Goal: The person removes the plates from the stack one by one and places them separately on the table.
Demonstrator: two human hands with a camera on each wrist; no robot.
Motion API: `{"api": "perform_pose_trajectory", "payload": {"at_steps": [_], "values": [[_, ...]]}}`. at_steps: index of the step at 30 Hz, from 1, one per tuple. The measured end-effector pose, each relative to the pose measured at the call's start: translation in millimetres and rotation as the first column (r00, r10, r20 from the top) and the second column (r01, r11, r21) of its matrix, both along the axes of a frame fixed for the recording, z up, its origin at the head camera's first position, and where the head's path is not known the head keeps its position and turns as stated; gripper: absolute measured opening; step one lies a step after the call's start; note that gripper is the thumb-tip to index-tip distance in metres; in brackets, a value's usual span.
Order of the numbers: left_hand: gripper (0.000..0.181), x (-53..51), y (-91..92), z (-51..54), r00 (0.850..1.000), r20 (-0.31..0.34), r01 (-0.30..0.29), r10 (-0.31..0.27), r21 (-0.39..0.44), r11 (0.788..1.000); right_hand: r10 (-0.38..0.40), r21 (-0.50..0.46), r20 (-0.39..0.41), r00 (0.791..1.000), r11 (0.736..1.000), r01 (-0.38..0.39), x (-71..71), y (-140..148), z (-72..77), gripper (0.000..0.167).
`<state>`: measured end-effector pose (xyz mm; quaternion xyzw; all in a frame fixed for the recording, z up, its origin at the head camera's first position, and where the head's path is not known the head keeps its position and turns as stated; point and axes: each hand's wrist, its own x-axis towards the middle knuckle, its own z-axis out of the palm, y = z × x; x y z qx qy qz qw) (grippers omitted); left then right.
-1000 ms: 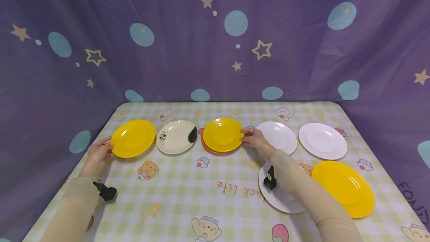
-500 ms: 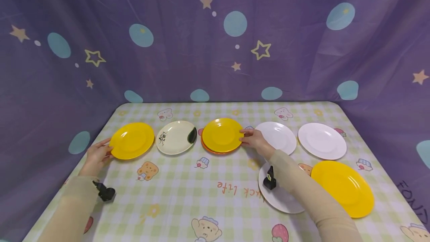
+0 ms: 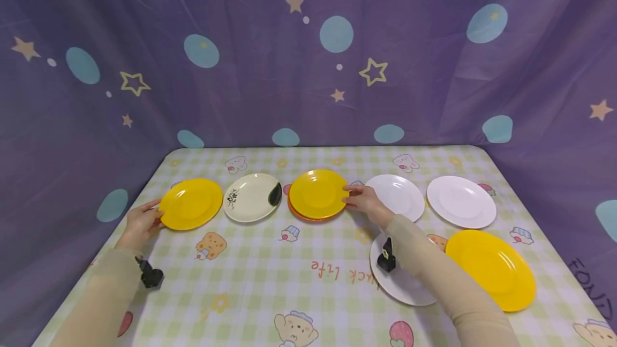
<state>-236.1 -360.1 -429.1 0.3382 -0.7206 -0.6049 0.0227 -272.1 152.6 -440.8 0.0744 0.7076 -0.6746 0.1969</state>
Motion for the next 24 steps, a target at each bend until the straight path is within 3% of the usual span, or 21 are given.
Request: {"api": "perform_pose_trajectory", "payload": {"at_steps": [8, 17, 24], "values": [[0.051, -3.4, -2.2, -3.2, 0.999, 0.024, 0.036, -0.036, -0.006, 0.999, -0.015, 0.009, 0.004, 1.0, 1.0, 0.015, -1.2, -0.5, -0.7, 0.046], [0.049, -4.1, -3.9, -7.9, 0.999, 0.01, 0.052, -0.051, -0.028, 0.998, -0.025, 0.005, 0.011, 1.0, 1.0, 0.025, -0.9, -0.7, -1.5, 0.046], [0.047, -6.5, -5.3, -10.2, 0.996, 0.038, 0.079, -0.075, -0.116, 0.99, -0.004, 0.001, 0.009, 1.0, 1.0, 0.004, -1.1, 0.1, -1.2, 0.045]]}}
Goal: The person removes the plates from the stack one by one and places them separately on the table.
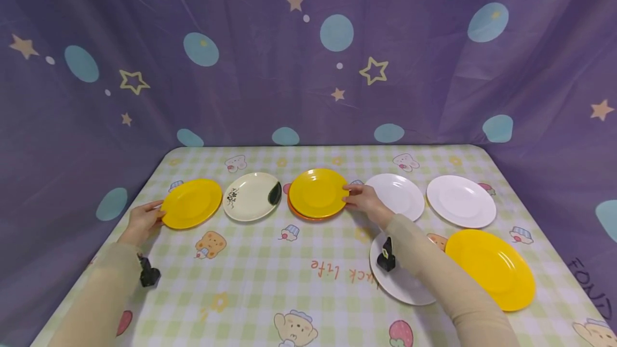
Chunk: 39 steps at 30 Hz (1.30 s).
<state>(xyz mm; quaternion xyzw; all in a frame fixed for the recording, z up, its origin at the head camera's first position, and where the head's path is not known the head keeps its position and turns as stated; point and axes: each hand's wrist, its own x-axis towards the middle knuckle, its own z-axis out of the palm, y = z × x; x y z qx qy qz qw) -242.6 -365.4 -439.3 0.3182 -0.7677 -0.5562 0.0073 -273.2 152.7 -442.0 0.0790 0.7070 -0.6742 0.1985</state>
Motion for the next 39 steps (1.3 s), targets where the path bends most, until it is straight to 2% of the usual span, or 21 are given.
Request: {"api": "perform_pose_trajectory", "payload": {"at_steps": [4, 7, 11, 14, 16, 19, 20, 21, 23, 26, 29, 31, 33, 37, 39], "values": [[0.045, -1.2, -1.2, 0.7, 0.999, 0.012, 0.041, -0.04, -0.121, 0.992, -0.006, 0.004, -0.001, 1.0, 1.0, 0.006, -0.2, 0, 0.3, 0.045], [0.042, 0.2, -0.2, 2.6, 0.998, -0.006, 0.053, -0.055, -0.225, 0.973, -0.011, 0.012, -0.005, 1.0, 1.0, 0.011, -0.1, 0, 0.6, 0.045], [0.039, 4.1, 7.0, 7.4, 0.996, -0.066, 0.032, -0.056, -0.32, 0.947, -0.021, 0.02, -0.007, 1.0, 1.0, 0.021, -0.4, -1, 0.8, 0.047], [0.037, 3.2, 11.9, 9.6, 0.994, -0.102, 0.007, -0.043, -0.335, 0.942, -0.024, 0.019, -0.008, 1.0, 1.0, 0.024, -0.6, -1, 0.7, 0.047], [0.035, -6.1, 4.7, -3.6, 0.988, -0.147, -0.018, -0.039, -0.369, 0.929, -0.027, 0.02, -0.008, 1.0, 0.999, 0.027, -0.5, -1, 0.6, 0.047], [0.032, -13.9, 6.2, -7.6, 0.974, -0.222, -0.046, -0.037, -0.354, 0.934, -0.023, 0.02, -0.011, 1.0, 1.0, 0.024, -0.2, -1, 0.6, 0.047], [0.032, -18.0, 4.5, -12.7, 0.967, -0.249, -0.042, -0.05, -0.353, 0.935, -0.025, 0.018, -0.01, 1.0, 1.0, 0.025, 0.0, -1, 0.6, 0.047], [0.032, -21.9, 3.1, -18.0, 0.959, -0.276, -0.033, -0.07, -0.351, 0.936, -0.024, 0.02, -0.01, 1.0, 1.0, 0.024, 0.1, -1, 0.5, 0.047], [0.032, -25.2, 8.9, -18.4, 0.95, -0.299, -0.009, -0.092, -0.319, 0.948, -0.022, 0.021, -0.009, 1.0, 1.0, 0.023, -0.1, -1, 0.4, 0.047], [0.034, -38.6, 6.4, -37.0, 0.936, -0.318, 0.041, -0.152, -0.33, 0.943, -0.024, 0.021, -0.005, 1.0, 0.999, 0.024, -0.3, -2, 0.5, 0.047], [0.034, -45.8, 14.8, -40.7, 0.927, -0.318, 0.085, -0.2, -0.342, 0.936, -0.024, 0.012, 0.004, 1.0, 1.0, 0.024, -0.4, -2, 0.9, 0.045], [0.034, -47.5, 23.5, -37.8, 0.918, -0.32, 0.118, -0.237, -0.349, 0.93, -0.021, 0.006, 0.008, 1.0, 1.0, 0.021, 0.0, -1, 1.0, 0.044], [0.035, -46.1, 34.9, -30.5, 0.908, -0.318, 0.155, -0.272, -0.348, 0.925, -0.025, 0.003, 0.011, 1.0, 1.0, 0.025, 0.2, -1, 0.8, 0.044], [0.036, -32.1, 67.5, 0.5, 0.891, -0.303, 0.255, -0.338, -0.281, 0.925, -0.01, 0.002, -0.009, 1.0, 1.0, 0.01, 0.6, -1, 0.5, 0.046], [0.036, -24.2, 85.4, 17.2, 0.89, -0.274, 0.304, -0.366, -0.242, 0.921, -0.008, 0.0, -0.016, 1.0, 1.0, 0.008, 0.5, -1, 0.3, 0.047]]}}
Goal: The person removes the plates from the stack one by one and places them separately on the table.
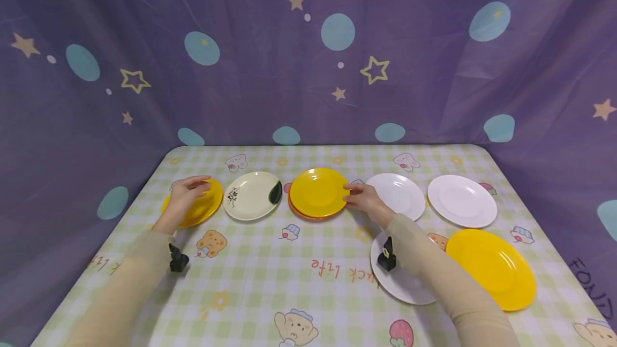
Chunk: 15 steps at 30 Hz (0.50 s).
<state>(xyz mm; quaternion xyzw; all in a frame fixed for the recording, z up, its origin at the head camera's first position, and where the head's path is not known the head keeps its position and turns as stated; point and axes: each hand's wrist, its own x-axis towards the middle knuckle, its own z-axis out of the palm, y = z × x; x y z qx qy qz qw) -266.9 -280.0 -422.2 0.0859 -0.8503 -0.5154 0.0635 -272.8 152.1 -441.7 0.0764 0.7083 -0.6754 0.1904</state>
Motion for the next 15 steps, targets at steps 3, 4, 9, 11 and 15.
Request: {"api": "perform_pose_trajectory", "payload": {"at_steps": [3, 4, 9, 11, 15], "values": [[0.036, 5.1, 21.6, 15.0, 0.996, 0.06, 0.059, -0.059, 0.013, 0.998, 0.002, -0.003, -0.002, 1.0, 1.0, -0.002, -0.1, 0, -0.2, 0.046], [0.036, 5.4, 27.4, 18.2, 0.993, 0.077, 0.085, -0.085, 0.012, 0.996, 0.004, -0.004, 0.0, 1.0, 1.0, -0.004, -0.1, 0, -0.1, 0.046], [0.036, 0.5, 51.4, 21.5, 0.979, 0.091, 0.177, -0.182, 0.055, 0.983, 0.008, -0.007, 0.011, 1.0, 1.0, -0.008, 0.0, 0, 0.9, 0.045], [0.035, -1.5, 61.4, 21.2, 0.975, 0.082, 0.2, -0.204, 0.062, 0.978, 0.01, -0.002, 0.015, 1.0, 1.0, -0.01, 0.3, 0, 1.5, 0.045], [0.032, -4.4, 81.4, 19.2, 0.967, 0.047, 0.245, -0.249, 0.085, 0.966, 0.018, 0.01, 0.014, 1.0, 1.0, -0.018, 0.7, 1, 1.8, 0.045]]}}
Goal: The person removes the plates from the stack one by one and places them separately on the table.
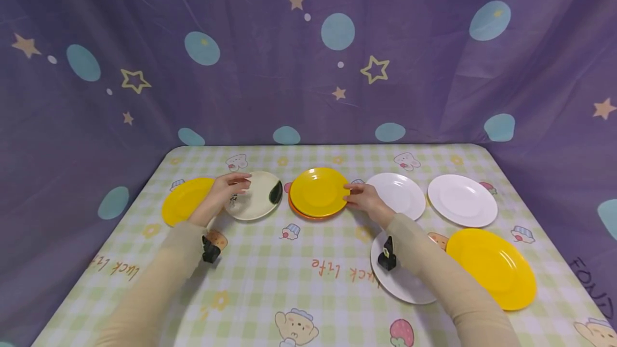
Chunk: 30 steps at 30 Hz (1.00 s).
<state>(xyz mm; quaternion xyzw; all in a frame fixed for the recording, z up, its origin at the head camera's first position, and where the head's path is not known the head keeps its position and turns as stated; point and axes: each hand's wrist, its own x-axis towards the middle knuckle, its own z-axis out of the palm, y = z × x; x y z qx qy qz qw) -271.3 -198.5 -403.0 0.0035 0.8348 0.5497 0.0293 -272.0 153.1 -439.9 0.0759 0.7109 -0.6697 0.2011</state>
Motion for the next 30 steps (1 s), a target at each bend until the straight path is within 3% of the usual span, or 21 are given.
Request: {"api": "perform_pose_trajectory", "payload": {"at_steps": [6, 16, 25, 30], "values": [[0.03, -2.9, 28.0, -5.0, 0.996, -0.048, 0.081, -0.08, 0.027, 0.996, 0.003, -0.005, -0.009, 1.0, 1.0, -0.003, 0.2, 0, -1.4, 0.045], [0.031, -10.9, 64.1, -12.3, 0.99, -0.006, 0.142, -0.142, -0.023, 0.99, -0.009, -0.022, -0.001, 1.0, 1.0, 0.009, 0.4, 1, -0.5, 0.045], [0.03, -10.1, 93.9, -14.6, 0.995, 0.05, 0.096, -0.091, -0.112, 0.989, 0.015, -0.007, -0.006, 1.0, 1.0, -0.015, 0.1, 2, -0.2, 0.045], [0.031, -10.1, 100.7, -16.6, 0.995, 0.04, 0.094, -0.089, -0.128, 0.987, 0.013, -0.009, -0.011, 1.0, 1.0, -0.013, -0.2, 1, -0.8, 0.045]]}}
